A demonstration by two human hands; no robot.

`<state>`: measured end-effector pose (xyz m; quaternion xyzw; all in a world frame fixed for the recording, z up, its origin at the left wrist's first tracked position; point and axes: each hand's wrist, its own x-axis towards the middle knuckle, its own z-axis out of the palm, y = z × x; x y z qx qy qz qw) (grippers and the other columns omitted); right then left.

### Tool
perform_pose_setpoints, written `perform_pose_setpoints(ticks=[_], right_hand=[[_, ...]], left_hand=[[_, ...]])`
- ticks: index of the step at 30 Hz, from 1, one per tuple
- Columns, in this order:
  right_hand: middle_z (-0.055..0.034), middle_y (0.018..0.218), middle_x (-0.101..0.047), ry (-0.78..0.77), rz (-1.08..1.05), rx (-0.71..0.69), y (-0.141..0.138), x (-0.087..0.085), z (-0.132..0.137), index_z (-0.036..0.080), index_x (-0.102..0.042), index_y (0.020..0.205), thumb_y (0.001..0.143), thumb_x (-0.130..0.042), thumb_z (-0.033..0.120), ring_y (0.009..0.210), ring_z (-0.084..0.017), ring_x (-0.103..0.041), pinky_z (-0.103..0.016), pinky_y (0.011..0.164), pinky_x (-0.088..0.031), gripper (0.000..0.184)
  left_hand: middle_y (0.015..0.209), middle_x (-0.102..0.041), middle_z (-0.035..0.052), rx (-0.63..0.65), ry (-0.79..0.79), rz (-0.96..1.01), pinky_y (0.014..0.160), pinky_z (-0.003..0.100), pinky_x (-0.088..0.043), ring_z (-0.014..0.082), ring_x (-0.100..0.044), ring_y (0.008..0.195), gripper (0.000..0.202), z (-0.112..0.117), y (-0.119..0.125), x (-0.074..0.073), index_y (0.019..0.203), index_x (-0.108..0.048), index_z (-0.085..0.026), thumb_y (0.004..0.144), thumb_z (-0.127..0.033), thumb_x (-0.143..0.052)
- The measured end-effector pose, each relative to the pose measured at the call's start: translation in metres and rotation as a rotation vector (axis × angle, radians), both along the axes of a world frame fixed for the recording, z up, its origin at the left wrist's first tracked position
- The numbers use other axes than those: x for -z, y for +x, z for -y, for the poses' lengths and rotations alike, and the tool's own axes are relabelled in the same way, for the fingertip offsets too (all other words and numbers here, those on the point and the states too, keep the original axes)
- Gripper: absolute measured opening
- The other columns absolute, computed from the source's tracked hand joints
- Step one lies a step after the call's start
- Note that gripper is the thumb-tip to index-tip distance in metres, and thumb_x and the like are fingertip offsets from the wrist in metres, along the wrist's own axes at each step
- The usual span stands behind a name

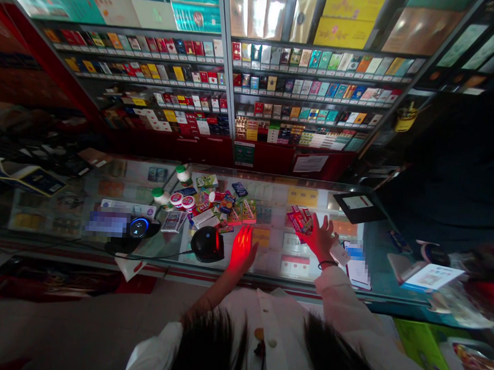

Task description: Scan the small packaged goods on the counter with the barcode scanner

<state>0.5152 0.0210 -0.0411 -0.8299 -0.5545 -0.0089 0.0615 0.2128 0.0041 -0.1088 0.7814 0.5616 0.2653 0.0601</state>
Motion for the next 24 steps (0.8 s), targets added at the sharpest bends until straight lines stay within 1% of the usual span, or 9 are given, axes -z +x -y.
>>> perform_pose_setpoints(ticks=[2,4,7,10,13,15,19,21,24], right_hand=[[-0.0171,0.172,-0.016,0.027,0.006,-0.067,-0.015,-0.004,-0.005,0.029,-0.026,0.164,0.086,-0.062,0.067,0.156,-0.04,-0.015,-0.067,0.113,-0.027,0.094],[-0.0137,0.173,-0.016,0.034,-0.017,-0.152,-0.034,-0.009,-0.014,0.031,-0.029,0.163,0.087,-0.063,0.065,0.157,-0.039,-0.014,-0.066,0.115,-0.026,0.09],[-0.0118,0.173,-0.018,0.026,-0.059,-0.303,-0.064,-0.017,-0.031,0.033,-0.033,0.161,0.087,-0.067,0.06,0.157,-0.04,-0.015,-0.067,0.117,-0.022,0.086],[-0.012,0.173,-0.021,0.045,-0.07,-0.498,-0.095,-0.023,-0.051,0.035,-0.035,0.16,0.088,-0.069,0.053,0.157,-0.04,-0.018,-0.069,0.117,-0.021,0.082],[-0.0124,0.172,-0.022,0.014,-0.08,-0.632,-0.122,-0.024,-0.072,0.033,-0.037,0.16,0.089,-0.07,0.046,0.157,-0.04,-0.019,-0.068,0.118,-0.022,0.08],[-0.013,0.172,-0.023,-0.046,-0.085,-0.686,-0.135,-0.021,-0.087,0.032,-0.034,0.161,0.087,-0.073,0.046,0.157,-0.039,-0.02,-0.067,0.119,-0.023,0.085],[-0.0146,0.171,-0.026,-0.162,-0.091,-0.763,-0.154,-0.015,-0.112,0.028,-0.026,0.164,0.077,-0.08,0.053,0.157,-0.039,-0.021,-0.065,0.119,-0.025,0.106],[-0.0161,0.168,-0.032,-0.183,-0.096,-0.789,-0.159,-0.013,-0.122,0.025,-0.025,0.164,0.072,-0.082,0.054,0.156,-0.04,-0.025,-0.064,0.12,-0.026,0.112],[-0.0172,0.163,-0.041,-0.185,-0.11,-0.814,-0.162,-0.013,-0.128,0.024,-0.028,0.163,0.068,-0.085,0.051,0.15,-0.038,-0.034,-0.063,0.12,-0.025,0.114]], left_hand=[[0.158,-0.048,0.0209,-0.028,-0.007,-0.027,0.121,0.052,-0.04,0.0318,-0.037,0.153,0.058,-0.002,0.001,-0.007,0.154,-0.041,-0.009,0.102,-0.034,-0.043],[0.161,-0.044,0.0202,-0.062,-0.008,-0.05,0.123,0.052,-0.037,0.0325,-0.033,0.155,0.058,-0.004,0.002,-0.016,0.155,-0.039,-0.008,0.103,-0.032,-0.041],[0.163,-0.041,0.0207,-0.115,0.005,-0.052,0.124,0.052,-0.035,0.0335,-0.031,0.156,0.059,-0.009,0.001,-0.024,0.156,-0.036,-0.005,0.103,-0.031,-0.04],[0.163,-0.04,0.0226,-0.165,0.036,-0.033,0.124,0.053,-0.034,0.0347,-0.029,0.156,0.061,-0.015,-0.002,-0.023,0.157,-0.034,-0.005,0.102,-0.029,-0.042],[0.162,-0.04,0.0247,-0.202,0.078,0.001,0.123,0.055,-0.034,0.0352,-0.029,0.156,0.063,-0.022,-0.008,-0.019,0.159,-0.031,-0.006,0.102,-0.029,-0.042],[0.162,-0.041,0.0245,-0.205,0.078,0.011,0.123,0.056,-0.034,0.0353,-0.029,0.156,0.063,-0.027,-0.01,-0.017,0.159,-0.03,-0.006,0.102,-0.029,-0.042],[0.165,-0.036,0.0237,-0.226,-0.012,-0.007,0.122,0.058,-0.034,0.0369,-0.026,0.157,0.067,-0.033,-0.01,-0.017,0.161,-0.028,-0.006,0.098,-0.025,-0.044],[0.166,-0.034,0.0235,-0.23,-0.04,-0.011,0.122,0.06,-0.034,0.0373,-0.024,0.158,0.07,-0.035,-0.01,-0.018,0.162,-0.027,-0.006,0.097,-0.023,-0.045],[0.166,-0.034,0.0234,-0.225,-0.046,-0.016,0.123,0.06,-0.033,0.0375,-0.024,0.158,0.07,-0.036,-0.01,-0.019,0.161,-0.027,-0.006,0.096,-0.023,-0.045]])
